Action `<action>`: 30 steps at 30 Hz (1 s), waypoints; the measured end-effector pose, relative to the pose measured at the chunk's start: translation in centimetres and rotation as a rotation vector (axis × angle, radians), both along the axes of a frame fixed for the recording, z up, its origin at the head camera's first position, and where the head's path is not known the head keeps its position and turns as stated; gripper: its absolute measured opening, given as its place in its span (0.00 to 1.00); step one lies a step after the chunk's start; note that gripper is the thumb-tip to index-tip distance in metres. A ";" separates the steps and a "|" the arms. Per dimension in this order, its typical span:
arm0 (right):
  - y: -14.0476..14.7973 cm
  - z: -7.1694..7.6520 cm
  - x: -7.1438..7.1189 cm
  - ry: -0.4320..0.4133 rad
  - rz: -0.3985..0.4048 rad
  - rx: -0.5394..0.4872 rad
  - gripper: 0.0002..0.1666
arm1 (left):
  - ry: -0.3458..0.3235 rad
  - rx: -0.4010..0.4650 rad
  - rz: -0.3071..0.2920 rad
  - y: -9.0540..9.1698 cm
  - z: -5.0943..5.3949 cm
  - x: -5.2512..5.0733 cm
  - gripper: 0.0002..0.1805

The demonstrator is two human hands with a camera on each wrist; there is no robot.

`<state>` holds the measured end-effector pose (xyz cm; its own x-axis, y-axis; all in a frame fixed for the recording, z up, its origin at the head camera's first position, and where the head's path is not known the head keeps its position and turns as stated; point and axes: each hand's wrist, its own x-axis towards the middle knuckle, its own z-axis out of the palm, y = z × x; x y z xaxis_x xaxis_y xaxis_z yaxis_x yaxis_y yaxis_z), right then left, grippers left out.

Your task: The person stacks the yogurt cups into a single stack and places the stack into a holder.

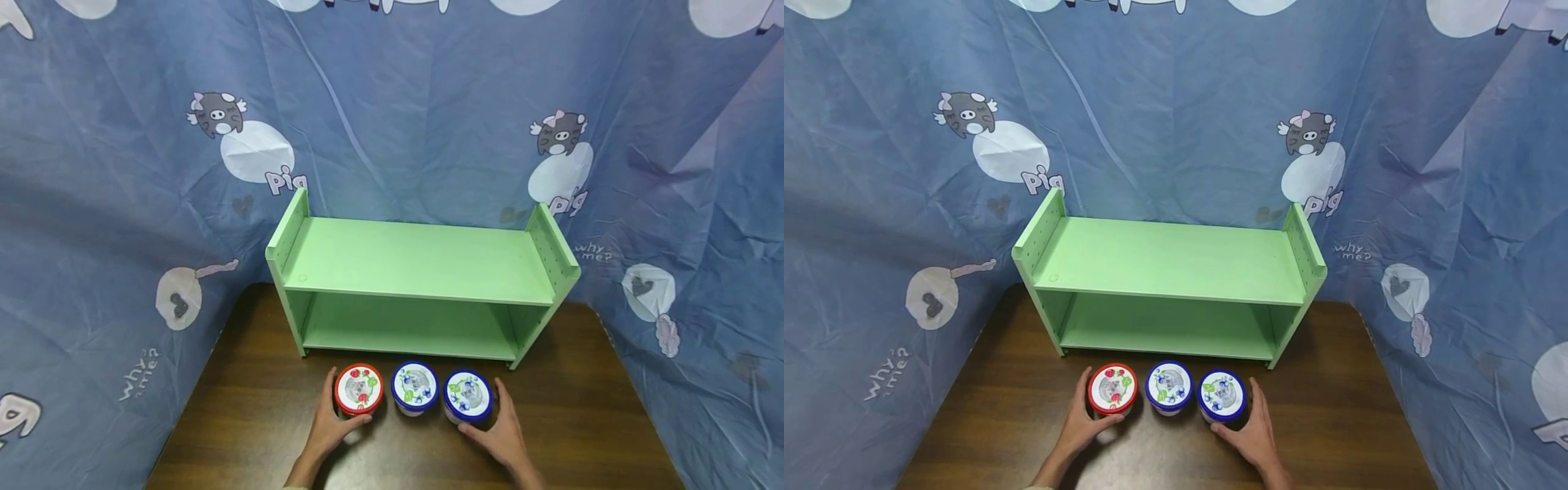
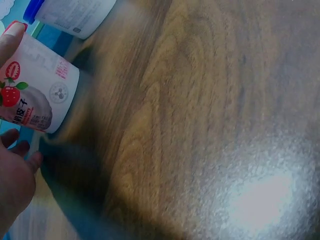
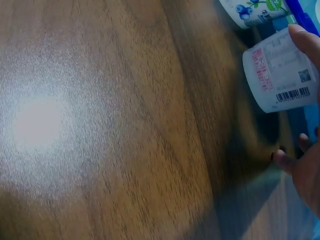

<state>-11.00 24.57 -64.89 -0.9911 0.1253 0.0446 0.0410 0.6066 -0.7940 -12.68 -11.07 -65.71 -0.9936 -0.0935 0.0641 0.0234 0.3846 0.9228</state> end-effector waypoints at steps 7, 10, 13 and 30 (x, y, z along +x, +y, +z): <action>-0.6 -0.4 -0.4 0.016 0.014 -0.052 0.77 | 0.014 0.030 -0.003 0.3 -0.2 -0.1 0.69; -0.8 -0.4 -0.3 0.010 0.001 -0.044 0.77 | 0.009 0.047 -0.002 0.5 -0.2 -0.1 0.69; -1.1 -0.4 -0.3 0.011 -0.010 -0.058 0.76 | 0.007 0.063 -0.001 0.6 -0.2 -0.1 0.69; -2.4 -0.1 0.0 0.005 -0.102 -0.096 0.69 | -0.016 0.088 0.033 1.2 0.0 -0.1 0.67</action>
